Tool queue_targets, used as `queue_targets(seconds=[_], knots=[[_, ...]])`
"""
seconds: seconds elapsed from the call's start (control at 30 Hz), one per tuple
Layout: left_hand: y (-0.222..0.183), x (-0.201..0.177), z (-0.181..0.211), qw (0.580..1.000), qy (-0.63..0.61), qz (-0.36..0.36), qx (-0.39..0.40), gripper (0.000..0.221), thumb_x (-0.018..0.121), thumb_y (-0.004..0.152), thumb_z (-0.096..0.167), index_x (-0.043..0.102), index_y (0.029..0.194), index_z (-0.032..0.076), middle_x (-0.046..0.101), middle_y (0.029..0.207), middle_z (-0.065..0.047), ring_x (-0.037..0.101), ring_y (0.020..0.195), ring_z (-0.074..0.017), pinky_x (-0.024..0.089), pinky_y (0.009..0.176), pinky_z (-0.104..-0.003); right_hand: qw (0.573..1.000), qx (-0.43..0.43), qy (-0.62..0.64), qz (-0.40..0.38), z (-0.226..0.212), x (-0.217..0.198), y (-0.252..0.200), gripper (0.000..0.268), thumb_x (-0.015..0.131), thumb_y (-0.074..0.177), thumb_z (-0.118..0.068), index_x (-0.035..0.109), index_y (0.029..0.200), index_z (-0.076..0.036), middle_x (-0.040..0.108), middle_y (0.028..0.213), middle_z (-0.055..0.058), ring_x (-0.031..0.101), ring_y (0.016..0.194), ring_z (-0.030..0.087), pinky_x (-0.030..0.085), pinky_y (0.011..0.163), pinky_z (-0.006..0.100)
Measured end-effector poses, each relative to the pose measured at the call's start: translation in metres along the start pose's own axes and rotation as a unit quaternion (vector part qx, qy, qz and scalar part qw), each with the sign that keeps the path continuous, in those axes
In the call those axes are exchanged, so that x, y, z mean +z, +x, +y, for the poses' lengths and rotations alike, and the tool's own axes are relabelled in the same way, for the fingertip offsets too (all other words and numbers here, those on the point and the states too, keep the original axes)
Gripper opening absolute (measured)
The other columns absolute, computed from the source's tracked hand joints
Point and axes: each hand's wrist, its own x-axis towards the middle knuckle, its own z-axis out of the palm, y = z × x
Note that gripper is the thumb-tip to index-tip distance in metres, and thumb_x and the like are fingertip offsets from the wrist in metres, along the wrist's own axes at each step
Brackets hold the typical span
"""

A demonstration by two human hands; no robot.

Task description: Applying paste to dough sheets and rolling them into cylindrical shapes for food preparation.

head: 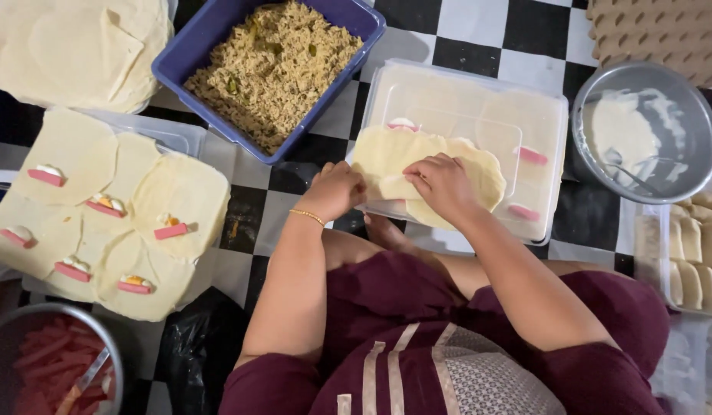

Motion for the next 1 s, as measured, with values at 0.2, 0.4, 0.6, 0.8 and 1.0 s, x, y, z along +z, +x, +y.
queue_targets(seconds=[0.2,0.4,0.6,0.8,1.0], knots=[[0.001,-0.01,-0.005,0.997,-0.075,-0.013,-0.029,0.032,0.059,0.099,0.046,0.071,0.113,0.021,0.064,0.112,-0.009,0.061,0.118,-0.0363,0.051,0.099,-0.052,0.998,0.016,-0.049,-0.03,0.0,0.021,0.009,0.009,0.071,0.091,-0.031,0.074,0.099,-0.026,0.07,0.097,-0.006,0.062,0.102,0.021,0.047,0.088,0.038],[0.007,0.0,-0.03,0.976,-0.188,0.043,-0.099,0.026,0.056,0.097,0.041,0.063,0.103,0.017,0.073,0.097,-0.013,0.069,0.108,-0.0355,0.055,0.092,-0.048,0.975,-0.206,-0.039,0.078,-0.044,0.013,0.004,0.02,0.066,0.091,-0.015,0.072,0.11,-0.018,0.067,0.117,0.001,0.062,0.111,0.025,0.049,0.089,0.04],[0.01,0.002,-0.028,0.963,-0.233,-0.039,-0.128,0.026,0.056,0.095,0.028,0.074,0.107,0.014,0.078,0.083,-0.003,0.077,0.083,-0.018,0.059,0.083,-0.034,0.955,-0.258,-0.126,0.072,-0.056,0.013,0.01,0.02,0.062,0.088,-0.017,0.069,0.107,-0.012,0.063,0.113,0.003,0.058,0.11,0.025,0.048,0.09,0.037],[-0.001,-0.015,-0.011,0.961,-0.233,0.021,-0.149,0.02,0.063,0.093,0.031,0.069,0.102,0.014,0.074,0.068,0.002,0.077,0.073,-0.0156,0.059,0.074,-0.032,0.985,-0.098,-0.127,-0.061,-0.024,0.008,0.013,0.034,0.063,0.087,-0.033,0.069,0.118,-0.021,0.064,0.122,-0.002,0.052,0.124,0.027,0.04,0.097,0.046],[-0.014,-0.024,0.033,0.968,-0.216,0.117,-0.045,0.021,0.068,0.093,0.03,0.072,0.104,0.013,0.075,0.097,-0.014,0.071,0.103,-0.0337,0.058,0.09,-0.044,0.94,0.303,-0.064,-0.143,0.072,0.001,-0.005,0.024,0.062,0.088,-0.049,0.078,0.098,-0.034,0.076,0.096,-0.001,0.072,0.095,0.03,0.054,0.078,0.043]])
